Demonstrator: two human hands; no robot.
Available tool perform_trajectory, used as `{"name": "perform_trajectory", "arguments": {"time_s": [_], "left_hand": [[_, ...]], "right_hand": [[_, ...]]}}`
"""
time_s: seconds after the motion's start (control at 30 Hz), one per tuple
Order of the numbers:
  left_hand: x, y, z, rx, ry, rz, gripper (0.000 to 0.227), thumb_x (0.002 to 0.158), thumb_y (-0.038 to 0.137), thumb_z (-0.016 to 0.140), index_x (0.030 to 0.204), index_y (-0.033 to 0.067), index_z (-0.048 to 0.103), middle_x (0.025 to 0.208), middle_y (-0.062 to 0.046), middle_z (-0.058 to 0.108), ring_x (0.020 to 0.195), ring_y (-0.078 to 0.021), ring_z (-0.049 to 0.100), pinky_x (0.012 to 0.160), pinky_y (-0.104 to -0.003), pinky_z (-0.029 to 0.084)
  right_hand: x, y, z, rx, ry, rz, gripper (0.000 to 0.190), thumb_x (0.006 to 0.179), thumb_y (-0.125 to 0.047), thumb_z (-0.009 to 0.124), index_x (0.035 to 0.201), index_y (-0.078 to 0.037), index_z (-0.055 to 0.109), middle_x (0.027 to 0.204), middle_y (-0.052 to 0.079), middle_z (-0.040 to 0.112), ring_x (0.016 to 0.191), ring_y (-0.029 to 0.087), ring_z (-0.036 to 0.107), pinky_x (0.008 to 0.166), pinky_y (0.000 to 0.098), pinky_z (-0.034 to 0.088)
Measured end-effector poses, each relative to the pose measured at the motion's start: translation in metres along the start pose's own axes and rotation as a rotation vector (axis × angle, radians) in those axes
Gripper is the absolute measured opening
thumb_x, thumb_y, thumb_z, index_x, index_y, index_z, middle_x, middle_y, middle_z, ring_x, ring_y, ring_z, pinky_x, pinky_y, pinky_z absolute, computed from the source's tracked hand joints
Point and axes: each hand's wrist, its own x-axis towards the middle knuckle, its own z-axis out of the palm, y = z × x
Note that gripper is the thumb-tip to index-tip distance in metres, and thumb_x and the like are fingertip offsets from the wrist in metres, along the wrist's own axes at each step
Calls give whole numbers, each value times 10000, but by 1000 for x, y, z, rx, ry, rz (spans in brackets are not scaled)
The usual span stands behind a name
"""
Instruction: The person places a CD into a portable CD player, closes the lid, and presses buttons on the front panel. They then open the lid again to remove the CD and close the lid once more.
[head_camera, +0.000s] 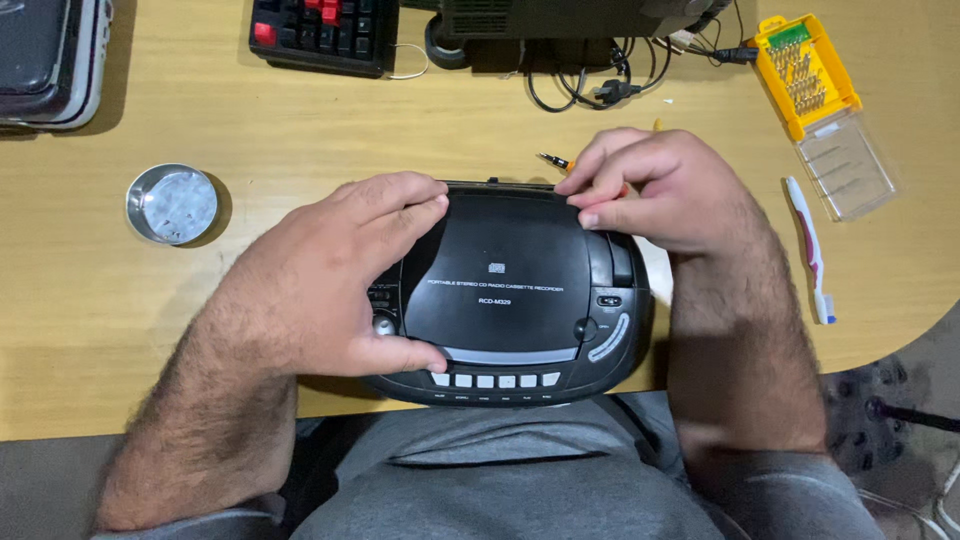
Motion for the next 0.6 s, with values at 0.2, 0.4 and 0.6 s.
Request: {"name": "perform_trajectory", "arguments": {"time_s": [0.2,0.4,0.6], "left_hand": [[4,5,6,45,33,30,1229,604,785,859,1435,-50,507,1449,-240,546,1332,-416,550,1034,-531,506],[7,7,5,33,54,40,1198,614,764,859,1408,-66,518,1427,-243,559,1308,-418,574,1011,-538,526],[6,2,-1,-13,-65,-8,1250,610,768,832,1522,17,425,1559,-195,491,1412,-399,493,1084,-534,463]], "right_hand": [[19,27,-12,200,-172,64,128,797,-65,840,826,-130,734,990,66,669,901,136,656,894,291,575],[44,31,-19,282,-410,-16,197,803,-94,832,743,-122,646,842,10,546,765,102,530,722,276,501],[27,15,-19,256,-332,79,150,859,15,762,826,-81,651,952,50,575,890,132,610,956,285,586]]}}
